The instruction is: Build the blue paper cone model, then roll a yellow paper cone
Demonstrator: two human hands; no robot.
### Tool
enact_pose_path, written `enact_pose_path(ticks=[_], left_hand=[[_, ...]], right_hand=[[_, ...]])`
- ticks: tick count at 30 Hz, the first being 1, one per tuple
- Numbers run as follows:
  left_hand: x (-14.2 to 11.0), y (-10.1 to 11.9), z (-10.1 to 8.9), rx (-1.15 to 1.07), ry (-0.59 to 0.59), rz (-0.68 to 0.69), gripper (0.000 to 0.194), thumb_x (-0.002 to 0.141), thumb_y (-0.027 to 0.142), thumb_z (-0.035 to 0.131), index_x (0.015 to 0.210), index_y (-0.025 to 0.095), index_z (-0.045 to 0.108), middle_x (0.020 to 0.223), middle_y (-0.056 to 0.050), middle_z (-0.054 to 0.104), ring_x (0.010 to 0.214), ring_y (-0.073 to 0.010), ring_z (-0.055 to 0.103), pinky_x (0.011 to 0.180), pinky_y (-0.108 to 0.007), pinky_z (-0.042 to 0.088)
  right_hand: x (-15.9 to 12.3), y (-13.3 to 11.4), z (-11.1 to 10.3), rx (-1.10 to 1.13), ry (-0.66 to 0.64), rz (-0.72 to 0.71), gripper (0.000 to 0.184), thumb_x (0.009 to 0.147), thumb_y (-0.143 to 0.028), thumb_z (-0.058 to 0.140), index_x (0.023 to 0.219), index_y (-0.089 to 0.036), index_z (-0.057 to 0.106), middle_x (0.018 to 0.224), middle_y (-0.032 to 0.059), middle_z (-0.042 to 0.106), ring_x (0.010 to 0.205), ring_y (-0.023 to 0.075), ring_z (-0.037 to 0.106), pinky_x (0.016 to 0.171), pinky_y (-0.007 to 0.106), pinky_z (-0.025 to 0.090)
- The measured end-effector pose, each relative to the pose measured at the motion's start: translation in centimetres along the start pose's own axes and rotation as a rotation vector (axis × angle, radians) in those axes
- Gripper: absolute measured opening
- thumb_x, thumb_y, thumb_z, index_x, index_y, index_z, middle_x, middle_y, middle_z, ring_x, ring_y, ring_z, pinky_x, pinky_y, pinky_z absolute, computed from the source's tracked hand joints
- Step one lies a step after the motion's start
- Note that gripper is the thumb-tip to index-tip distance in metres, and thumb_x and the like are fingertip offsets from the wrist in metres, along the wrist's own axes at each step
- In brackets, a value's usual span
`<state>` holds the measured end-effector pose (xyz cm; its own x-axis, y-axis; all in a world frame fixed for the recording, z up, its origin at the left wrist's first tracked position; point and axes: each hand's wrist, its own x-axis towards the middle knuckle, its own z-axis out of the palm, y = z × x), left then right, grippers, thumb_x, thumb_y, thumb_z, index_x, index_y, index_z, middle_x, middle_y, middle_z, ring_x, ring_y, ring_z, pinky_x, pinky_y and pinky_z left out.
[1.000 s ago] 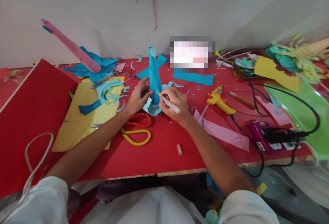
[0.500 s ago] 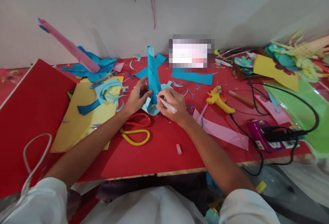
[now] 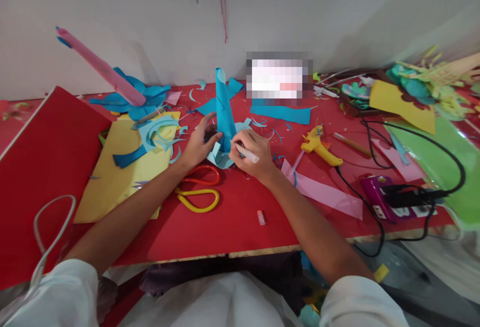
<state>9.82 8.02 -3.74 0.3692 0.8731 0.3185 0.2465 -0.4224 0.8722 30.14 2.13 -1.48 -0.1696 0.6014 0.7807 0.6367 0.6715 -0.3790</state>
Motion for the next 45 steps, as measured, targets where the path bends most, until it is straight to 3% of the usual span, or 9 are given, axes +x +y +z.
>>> enact_pose_path(ticks=[34,45], left_hand=[[0.08,-0.11,0.01,0.003,0.011,0.025,0.069,0.097,0.053,0.063,0.155,0.023,0.042,0.108,-0.01,0.074,0.091,-0.0225,0.072,0.079,-0.035,0.059],[0.04,-0.24,0.1,-0.002,0.016,0.008,0.069,0.096,0.054,0.063,0.154,0.022,0.042,0.108,-0.011,0.074,0.088,-0.0214,0.072,0.075,-0.032,0.058]], right_hand=[[-0.23,0.04,-0.01,0.039,-0.091,-0.019,0.008,0.093,-0.024,0.057,0.085,-0.025,0.056,0.076,0.0011,0.068,0.067,0.0162,0.064,0.063,0.029,0.05],[0.02,-0.18,-0.23,0.037,-0.019,-0.05,0.011,0.094,-0.022,0.057,0.083,-0.025,0.053,0.073,0.0002,0.064,0.065,0.0163,0.062,0.061,0.029,0.048]])
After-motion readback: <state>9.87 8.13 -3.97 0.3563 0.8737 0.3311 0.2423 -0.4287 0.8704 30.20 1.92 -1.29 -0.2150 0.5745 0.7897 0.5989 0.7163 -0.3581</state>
